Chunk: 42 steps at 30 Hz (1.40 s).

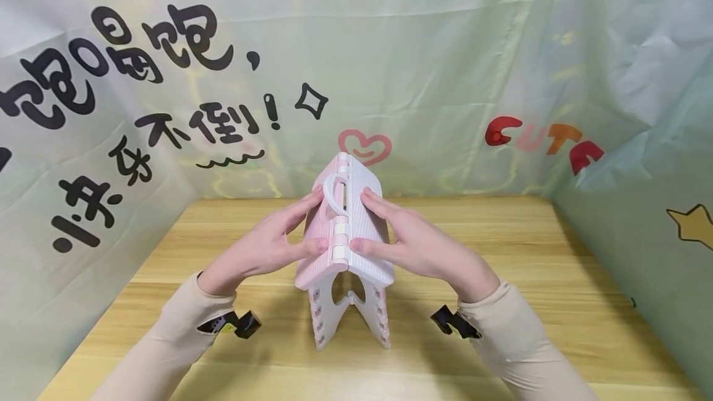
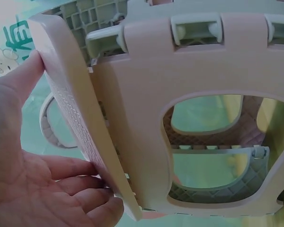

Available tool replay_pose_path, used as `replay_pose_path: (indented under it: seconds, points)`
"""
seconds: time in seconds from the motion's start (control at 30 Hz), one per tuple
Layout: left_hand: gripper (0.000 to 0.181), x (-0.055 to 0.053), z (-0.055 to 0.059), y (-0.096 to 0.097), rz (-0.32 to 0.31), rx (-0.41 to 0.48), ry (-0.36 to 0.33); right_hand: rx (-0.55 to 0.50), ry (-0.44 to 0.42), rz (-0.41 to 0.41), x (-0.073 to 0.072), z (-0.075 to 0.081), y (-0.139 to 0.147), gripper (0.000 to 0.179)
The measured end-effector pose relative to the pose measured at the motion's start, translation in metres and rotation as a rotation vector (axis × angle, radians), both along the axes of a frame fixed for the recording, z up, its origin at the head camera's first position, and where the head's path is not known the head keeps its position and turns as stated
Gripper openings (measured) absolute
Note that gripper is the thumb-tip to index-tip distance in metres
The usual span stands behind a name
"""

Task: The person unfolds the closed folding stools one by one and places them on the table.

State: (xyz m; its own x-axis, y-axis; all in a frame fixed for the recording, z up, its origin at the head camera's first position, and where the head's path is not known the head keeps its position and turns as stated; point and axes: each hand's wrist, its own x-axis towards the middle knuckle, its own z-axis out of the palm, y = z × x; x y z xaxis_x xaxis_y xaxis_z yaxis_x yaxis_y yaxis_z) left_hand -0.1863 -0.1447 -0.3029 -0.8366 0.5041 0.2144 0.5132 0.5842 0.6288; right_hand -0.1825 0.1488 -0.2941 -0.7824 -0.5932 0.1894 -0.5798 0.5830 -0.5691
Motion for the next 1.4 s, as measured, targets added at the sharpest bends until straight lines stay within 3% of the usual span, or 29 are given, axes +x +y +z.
replay_pose_path:
  seconds: [0.77,1.4]
  points:
    - [0.099,-0.01,-0.002,0.002,0.048,-0.049,0.001,0.033,0.045,-0.005,-0.009,0.001,0.002,0.085]
    - [0.105,-0.01,-0.004,0.007,0.109,-0.121,0.048,0.086,0.089,-0.082,-0.008,-0.009,-0.003,0.092]
